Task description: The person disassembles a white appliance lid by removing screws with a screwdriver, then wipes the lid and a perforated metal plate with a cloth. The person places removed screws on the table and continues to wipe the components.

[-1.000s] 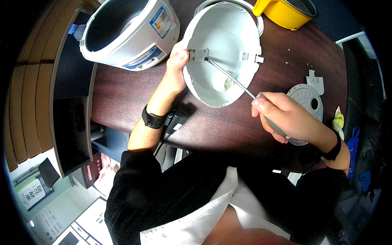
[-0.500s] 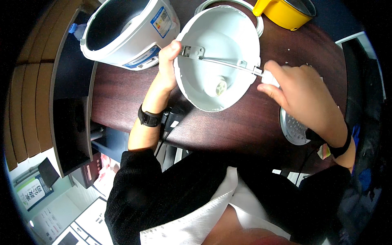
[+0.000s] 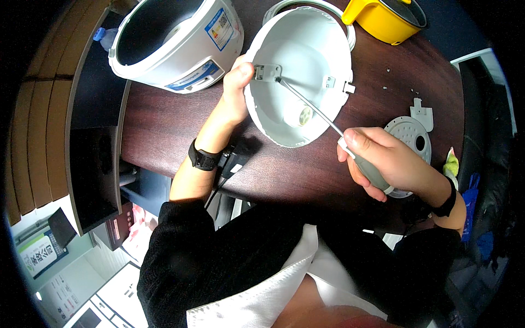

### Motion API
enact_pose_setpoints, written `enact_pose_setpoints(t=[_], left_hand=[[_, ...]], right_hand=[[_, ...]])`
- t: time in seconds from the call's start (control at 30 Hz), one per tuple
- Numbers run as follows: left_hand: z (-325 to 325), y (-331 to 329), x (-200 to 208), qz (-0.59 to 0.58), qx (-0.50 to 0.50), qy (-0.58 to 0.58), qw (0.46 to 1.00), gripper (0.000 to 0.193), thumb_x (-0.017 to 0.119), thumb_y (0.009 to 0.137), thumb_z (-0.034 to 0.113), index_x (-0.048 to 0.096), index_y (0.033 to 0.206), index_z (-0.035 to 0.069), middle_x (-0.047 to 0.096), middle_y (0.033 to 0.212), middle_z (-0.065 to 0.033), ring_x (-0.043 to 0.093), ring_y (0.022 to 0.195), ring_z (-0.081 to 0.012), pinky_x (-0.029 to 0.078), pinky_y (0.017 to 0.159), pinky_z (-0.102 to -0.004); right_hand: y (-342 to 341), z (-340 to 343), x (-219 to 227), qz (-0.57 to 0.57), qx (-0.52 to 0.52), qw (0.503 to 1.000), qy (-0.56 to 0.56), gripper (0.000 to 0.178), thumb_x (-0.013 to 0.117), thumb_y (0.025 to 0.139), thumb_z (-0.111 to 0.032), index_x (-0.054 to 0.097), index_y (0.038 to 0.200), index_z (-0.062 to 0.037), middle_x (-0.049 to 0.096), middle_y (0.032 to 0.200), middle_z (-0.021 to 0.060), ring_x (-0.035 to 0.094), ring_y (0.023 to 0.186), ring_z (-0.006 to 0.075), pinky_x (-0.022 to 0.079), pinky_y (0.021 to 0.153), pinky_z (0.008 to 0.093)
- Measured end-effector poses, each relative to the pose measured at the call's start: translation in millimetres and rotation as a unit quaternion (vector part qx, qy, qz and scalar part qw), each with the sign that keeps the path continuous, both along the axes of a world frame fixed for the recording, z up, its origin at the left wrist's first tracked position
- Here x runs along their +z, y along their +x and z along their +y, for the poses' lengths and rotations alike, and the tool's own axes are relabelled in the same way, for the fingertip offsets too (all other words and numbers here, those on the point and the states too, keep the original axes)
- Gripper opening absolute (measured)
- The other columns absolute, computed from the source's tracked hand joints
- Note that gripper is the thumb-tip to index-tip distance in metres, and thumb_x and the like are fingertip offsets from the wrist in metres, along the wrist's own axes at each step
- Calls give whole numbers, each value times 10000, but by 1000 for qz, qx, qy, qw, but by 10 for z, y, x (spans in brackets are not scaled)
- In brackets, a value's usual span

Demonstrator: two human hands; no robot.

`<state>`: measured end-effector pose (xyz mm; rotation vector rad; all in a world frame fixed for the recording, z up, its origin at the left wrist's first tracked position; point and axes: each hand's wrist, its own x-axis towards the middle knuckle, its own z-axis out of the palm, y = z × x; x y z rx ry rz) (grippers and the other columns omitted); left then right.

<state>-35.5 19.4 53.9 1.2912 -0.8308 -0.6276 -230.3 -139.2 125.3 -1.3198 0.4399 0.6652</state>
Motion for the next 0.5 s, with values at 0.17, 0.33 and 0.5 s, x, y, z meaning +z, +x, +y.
enact_pose_setpoints(t=[0.17, 0.33, 0.5], left_hand=[[4, 1, -16, 6, -25, -13, 1000, 841, 448, 744, 656, 475, 1183, -61, 591, 1008, -149, 578, 894, -206, 468, 750, -314], [10, 25, -30, 28, -44, -13, 999, 833, 456, 742, 643, 475, 1183, -63, 591, 1011, -157, 580, 905, -218, 470, 759, -318], [10, 9, 30, 33, -31, -1, 999, 827, 458, 743, 637, 477, 1182, -64, 592, 1007, -158, 582, 909, -220, 472, 764, -322]], right_hand=[[8, -22, 30, -6, 32, 998, -60, 353, 357, 968, -336, 483, 877, -19, 503, 521, 60, 491, 366, 148, 365, 332, 255], [66, -154, 22, -308, 154, 766, -542, 226, 548, 885, -242, 492, 801, -40, 524, 544, 125, 556, 480, 228, 410, 455, 325], [105, -196, 123, -349, 181, 627, -672, 250, 574, 865, -265, 493, 810, -35, 525, 550, 132, 558, 501, 262, 409, 462, 321]])
